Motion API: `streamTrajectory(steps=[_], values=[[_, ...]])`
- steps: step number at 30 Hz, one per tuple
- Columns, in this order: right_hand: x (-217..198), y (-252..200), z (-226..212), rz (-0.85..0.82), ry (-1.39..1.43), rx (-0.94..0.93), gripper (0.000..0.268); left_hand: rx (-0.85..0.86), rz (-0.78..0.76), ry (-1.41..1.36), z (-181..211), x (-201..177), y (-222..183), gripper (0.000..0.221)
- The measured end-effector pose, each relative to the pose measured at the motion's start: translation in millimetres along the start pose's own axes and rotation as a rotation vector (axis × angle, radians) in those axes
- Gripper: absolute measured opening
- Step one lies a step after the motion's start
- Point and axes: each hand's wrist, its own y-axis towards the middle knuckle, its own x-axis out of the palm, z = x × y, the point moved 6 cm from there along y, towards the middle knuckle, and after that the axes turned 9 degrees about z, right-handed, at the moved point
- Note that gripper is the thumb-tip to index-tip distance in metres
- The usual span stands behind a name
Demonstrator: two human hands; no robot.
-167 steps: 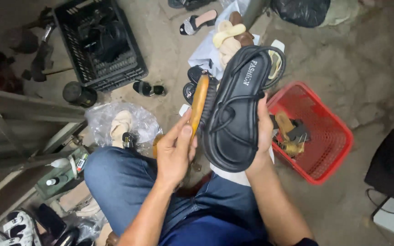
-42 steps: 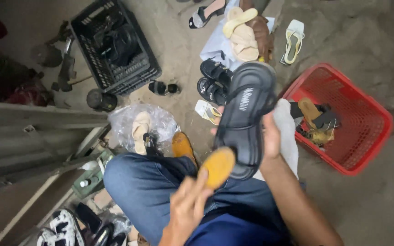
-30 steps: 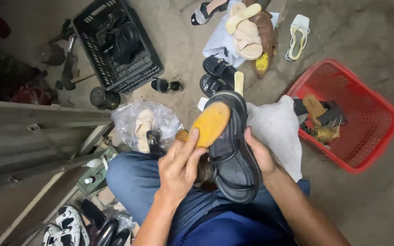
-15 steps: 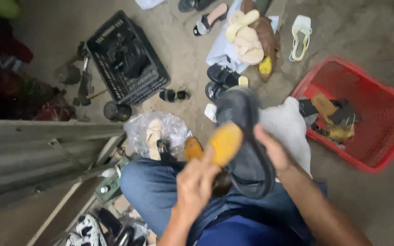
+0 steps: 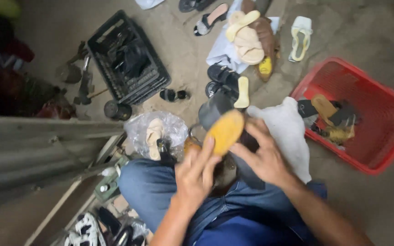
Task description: Cleaning a black sandal by scrubbing the sole and sides with a brush and wiping it with a cloth.
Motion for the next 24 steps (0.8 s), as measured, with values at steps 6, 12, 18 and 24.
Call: streamTrajectory(steps=[6,12,18,24], values=[[-11,-16,-2,0.013,0.121,-0.084,0.068,-0.032,0.139,-0.086,-20,-20,51,0.04],[-33,0,-15,-0.253,0.241,0.042,0.059,0.144,-0.21,-0.131,-2,-41,41,0.045],[-55,2,-12,-0.431,0.317,-0.086,0.051,0.303,-0.256,-0.054,12,-69,75,0.04],[-62,-13,46,-0.477,0.497,0.039,0.067,0.023,-0.347,-0.338,4,-75,93,0.042]])
